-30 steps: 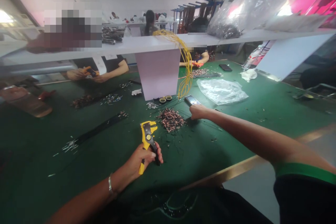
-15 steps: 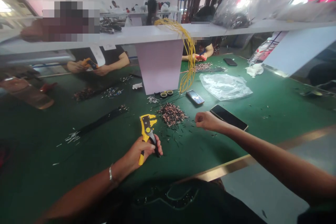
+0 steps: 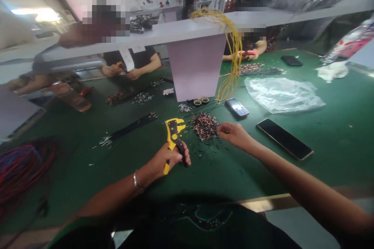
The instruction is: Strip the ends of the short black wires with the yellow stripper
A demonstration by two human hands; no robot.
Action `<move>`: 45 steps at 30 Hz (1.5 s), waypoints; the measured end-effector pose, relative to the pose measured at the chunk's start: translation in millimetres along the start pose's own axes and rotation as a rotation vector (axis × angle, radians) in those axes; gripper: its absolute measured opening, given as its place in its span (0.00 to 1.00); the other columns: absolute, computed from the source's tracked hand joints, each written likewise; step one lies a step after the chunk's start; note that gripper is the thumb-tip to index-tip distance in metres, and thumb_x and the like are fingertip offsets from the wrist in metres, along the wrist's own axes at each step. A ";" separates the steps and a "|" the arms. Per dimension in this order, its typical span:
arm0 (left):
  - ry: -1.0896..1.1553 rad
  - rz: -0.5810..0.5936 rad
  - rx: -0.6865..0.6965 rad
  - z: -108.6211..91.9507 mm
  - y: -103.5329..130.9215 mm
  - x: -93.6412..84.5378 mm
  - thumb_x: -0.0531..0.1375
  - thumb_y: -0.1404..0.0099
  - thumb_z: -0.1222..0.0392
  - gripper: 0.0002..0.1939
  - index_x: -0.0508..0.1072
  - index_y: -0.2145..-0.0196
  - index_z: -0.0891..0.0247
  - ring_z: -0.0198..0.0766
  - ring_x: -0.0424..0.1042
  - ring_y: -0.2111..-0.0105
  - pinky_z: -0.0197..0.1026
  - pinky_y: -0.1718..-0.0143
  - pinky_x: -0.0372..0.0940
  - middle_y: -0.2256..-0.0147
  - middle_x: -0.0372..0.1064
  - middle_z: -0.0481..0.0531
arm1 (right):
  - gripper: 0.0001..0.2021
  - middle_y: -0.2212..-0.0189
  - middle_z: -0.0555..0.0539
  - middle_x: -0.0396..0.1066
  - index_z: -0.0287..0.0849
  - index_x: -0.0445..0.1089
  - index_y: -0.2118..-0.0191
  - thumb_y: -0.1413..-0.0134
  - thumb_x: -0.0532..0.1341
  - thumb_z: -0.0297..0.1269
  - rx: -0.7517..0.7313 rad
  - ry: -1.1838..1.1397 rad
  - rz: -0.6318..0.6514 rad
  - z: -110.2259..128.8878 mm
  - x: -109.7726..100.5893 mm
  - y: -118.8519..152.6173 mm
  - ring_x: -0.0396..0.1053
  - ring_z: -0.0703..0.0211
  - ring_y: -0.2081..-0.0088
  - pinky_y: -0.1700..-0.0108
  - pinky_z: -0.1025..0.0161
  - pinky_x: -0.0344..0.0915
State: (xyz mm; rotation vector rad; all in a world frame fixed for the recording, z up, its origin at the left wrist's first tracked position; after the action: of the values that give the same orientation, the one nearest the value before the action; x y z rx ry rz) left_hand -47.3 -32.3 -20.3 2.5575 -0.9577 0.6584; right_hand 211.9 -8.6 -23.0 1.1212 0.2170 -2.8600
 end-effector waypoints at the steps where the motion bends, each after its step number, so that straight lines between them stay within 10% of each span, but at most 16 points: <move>1: -0.008 -0.005 0.020 -4.0 -1.2 0.5 0.62 0.51 0.69 0.15 0.71 0.63 0.68 0.43 0.73 0.69 0.50 0.62 0.67 0.69 0.70 0.53 | 0.09 0.75 0.48 0.75 0.41 0.74 0.69 0.49 0.58 0.38 -0.040 -0.032 -0.035 7.7 -1.4 2.1 0.70 0.59 0.74 0.70 0.62 0.65; 10: -0.104 -0.006 0.164 -24.7 -18.1 4.6 0.62 0.51 0.71 0.18 0.72 0.60 0.68 0.44 0.74 0.68 0.50 0.61 0.67 0.68 0.71 0.53 | 0.13 0.69 0.43 0.80 0.42 0.78 0.63 0.37 0.56 0.34 -0.425 0.012 -0.210 63.5 -1.5 30.6 0.78 0.56 0.69 0.64 0.59 0.73; 45: -0.246 -0.082 0.080 -8.0 -30.3 0.5 0.69 0.51 0.68 0.19 0.72 0.60 0.67 0.43 0.74 0.66 0.48 0.58 0.67 0.67 0.73 0.54 | 0.15 0.74 0.42 0.77 0.34 0.77 0.59 0.36 0.52 0.28 -0.482 0.158 -0.243 80.7 2.8 49.9 0.74 0.57 0.75 0.73 0.62 0.69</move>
State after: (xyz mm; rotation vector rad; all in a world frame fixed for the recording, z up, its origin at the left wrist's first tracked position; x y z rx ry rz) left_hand -28.8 -7.1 -17.7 2.7800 -0.9108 0.3721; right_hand 161.1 -70.3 28.2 1.2766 1.0515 -2.6720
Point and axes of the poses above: each hand's wrist, its own y-axis away from the middle knuckle, its own x-axis out of the palm, z = x × y, the point moved 5 cm from there along -y, towards the middle knuckle
